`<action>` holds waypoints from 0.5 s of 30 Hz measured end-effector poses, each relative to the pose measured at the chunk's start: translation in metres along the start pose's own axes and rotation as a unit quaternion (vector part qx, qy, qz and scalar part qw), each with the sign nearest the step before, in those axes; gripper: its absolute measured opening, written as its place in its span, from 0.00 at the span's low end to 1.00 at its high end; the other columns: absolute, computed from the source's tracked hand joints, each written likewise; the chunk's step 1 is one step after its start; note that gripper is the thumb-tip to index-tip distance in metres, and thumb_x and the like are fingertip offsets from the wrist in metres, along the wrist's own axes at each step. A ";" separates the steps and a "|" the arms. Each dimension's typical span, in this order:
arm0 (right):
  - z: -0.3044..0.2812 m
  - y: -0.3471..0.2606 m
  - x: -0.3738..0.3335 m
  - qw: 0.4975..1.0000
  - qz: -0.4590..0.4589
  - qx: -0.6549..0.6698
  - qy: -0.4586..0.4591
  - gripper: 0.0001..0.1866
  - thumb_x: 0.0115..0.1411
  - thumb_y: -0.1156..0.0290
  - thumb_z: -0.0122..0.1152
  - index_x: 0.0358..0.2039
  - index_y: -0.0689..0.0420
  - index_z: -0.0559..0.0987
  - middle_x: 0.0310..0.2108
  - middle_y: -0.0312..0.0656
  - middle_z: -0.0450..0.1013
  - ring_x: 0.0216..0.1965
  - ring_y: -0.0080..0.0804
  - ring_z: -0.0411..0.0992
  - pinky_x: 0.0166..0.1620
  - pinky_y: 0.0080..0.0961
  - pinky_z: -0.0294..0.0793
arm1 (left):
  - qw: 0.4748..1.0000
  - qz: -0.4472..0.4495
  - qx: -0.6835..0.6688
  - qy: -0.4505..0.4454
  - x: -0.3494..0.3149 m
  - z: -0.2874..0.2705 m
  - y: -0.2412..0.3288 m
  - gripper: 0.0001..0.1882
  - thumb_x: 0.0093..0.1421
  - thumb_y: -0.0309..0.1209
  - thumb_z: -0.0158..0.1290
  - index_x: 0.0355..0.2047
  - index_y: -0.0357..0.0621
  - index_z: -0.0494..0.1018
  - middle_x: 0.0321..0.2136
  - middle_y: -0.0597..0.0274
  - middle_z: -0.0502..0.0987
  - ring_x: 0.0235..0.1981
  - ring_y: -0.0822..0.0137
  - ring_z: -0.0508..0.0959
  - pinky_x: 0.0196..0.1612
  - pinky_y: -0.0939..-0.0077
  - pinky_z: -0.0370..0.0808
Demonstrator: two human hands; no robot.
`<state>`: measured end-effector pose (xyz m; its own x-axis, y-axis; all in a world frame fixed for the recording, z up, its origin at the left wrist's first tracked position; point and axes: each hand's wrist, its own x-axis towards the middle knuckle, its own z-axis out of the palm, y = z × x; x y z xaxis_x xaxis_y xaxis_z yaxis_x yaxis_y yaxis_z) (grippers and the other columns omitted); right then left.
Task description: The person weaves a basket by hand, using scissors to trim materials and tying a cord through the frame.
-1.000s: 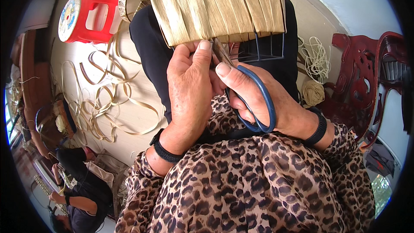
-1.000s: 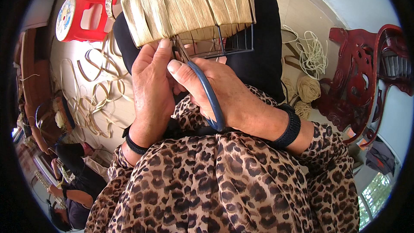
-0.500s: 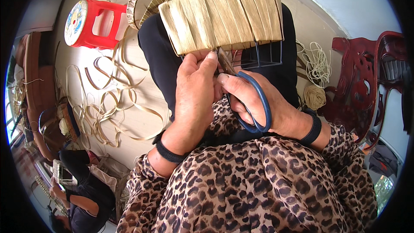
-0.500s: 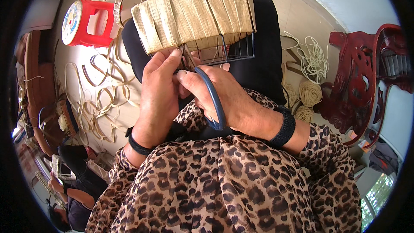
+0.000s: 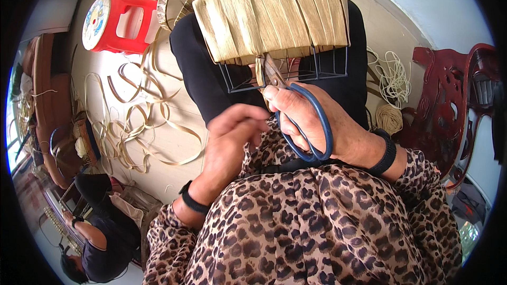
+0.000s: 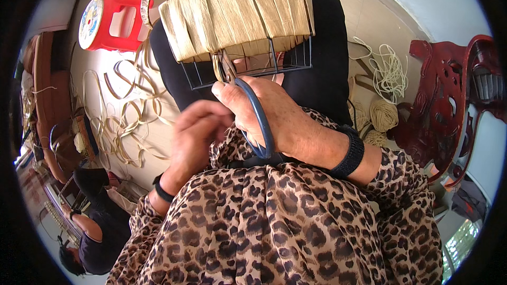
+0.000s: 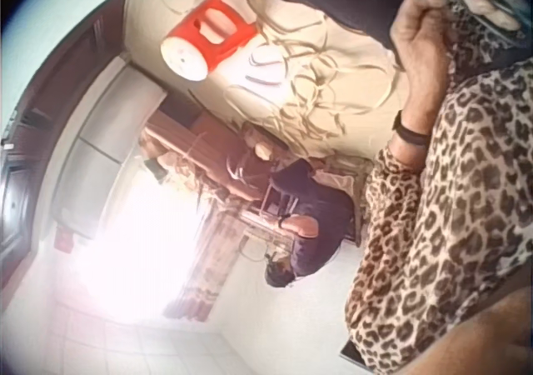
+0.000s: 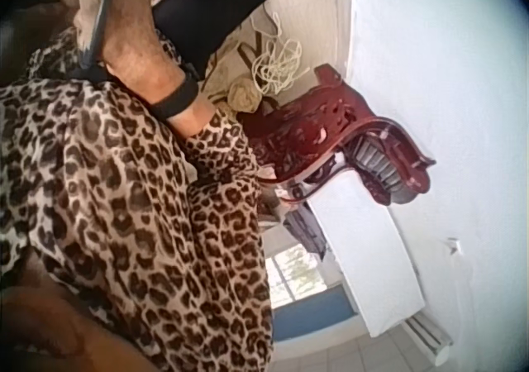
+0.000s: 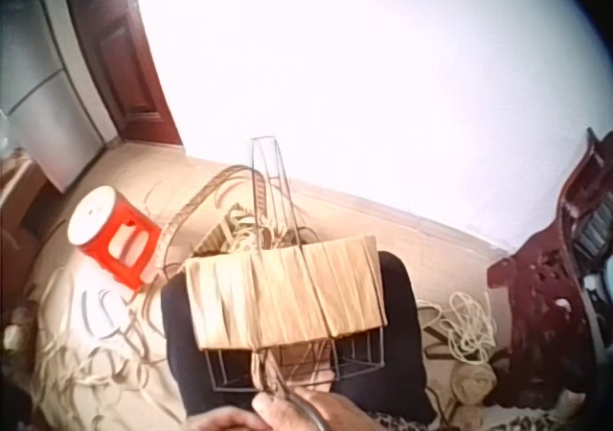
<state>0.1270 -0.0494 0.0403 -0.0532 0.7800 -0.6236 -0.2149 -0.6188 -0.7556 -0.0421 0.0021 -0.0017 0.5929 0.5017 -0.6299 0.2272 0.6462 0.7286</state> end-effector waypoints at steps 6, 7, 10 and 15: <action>0.001 0.003 0.001 0.998 0.044 0.050 0.005 0.21 0.59 0.50 0.49 0.28 0.58 0.67 0.13 0.29 0.59 0.10 0.14 0.55 0.13 0.12 0.53 | 0.989 0.088 0.100 -0.069 0.041 0.028 -0.017 0.11 0.58 0.25 0.45 0.42 0.40 0.67 0.30 0.58 0.75 0.28 0.73 0.72 0.29 0.79 0.69; 0.001 0.004 0.002 0.997 0.044 0.063 0.007 0.21 0.59 0.50 0.49 0.28 0.58 0.67 0.13 0.29 0.59 0.10 0.14 0.55 0.13 0.12 0.52 | 0.974 0.162 0.139 -0.079 0.049 0.028 -0.021 0.11 0.58 0.25 0.45 0.42 0.39 0.66 0.31 0.57 0.75 0.29 0.71 0.73 0.31 0.77 0.70; -0.002 0.005 0.001 0.993 0.040 0.106 0.009 0.21 0.59 0.50 0.49 0.28 0.58 0.67 0.13 0.29 0.59 0.10 0.14 0.55 0.13 0.12 0.52 | 0.950 0.171 0.223 -0.138 0.064 0.033 -0.019 0.28 0.57 0.25 0.47 0.56 0.40 0.50 0.40 0.55 0.72 0.40 0.66 0.72 0.45 0.74 0.67; -0.003 0.009 0.001 0.999 -0.008 0.048 0.019 0.20 0.59 0.50 0.49 0.28 0.57 0.67 0.12 0.28 0.58 0.10 0.14 0.54 0.13 0.12 0.52 | 0.882 0.264 0.374 -0.108 0.080 0.032 -0.036 0.16 0.61 0.32 0.43 0.47 0.40 0.62 0.40 0.60 0.70 0.42 0.64 0.71 0.48 0.76 0.66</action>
<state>0.1281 -0.0551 0.0322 -0.0121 0.7840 -0.6207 -0.3084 -0.5934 -0.7435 0.0222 0.0005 -0.0699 0.8840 0.4451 -0.1430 0.2744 -0.2462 0.9296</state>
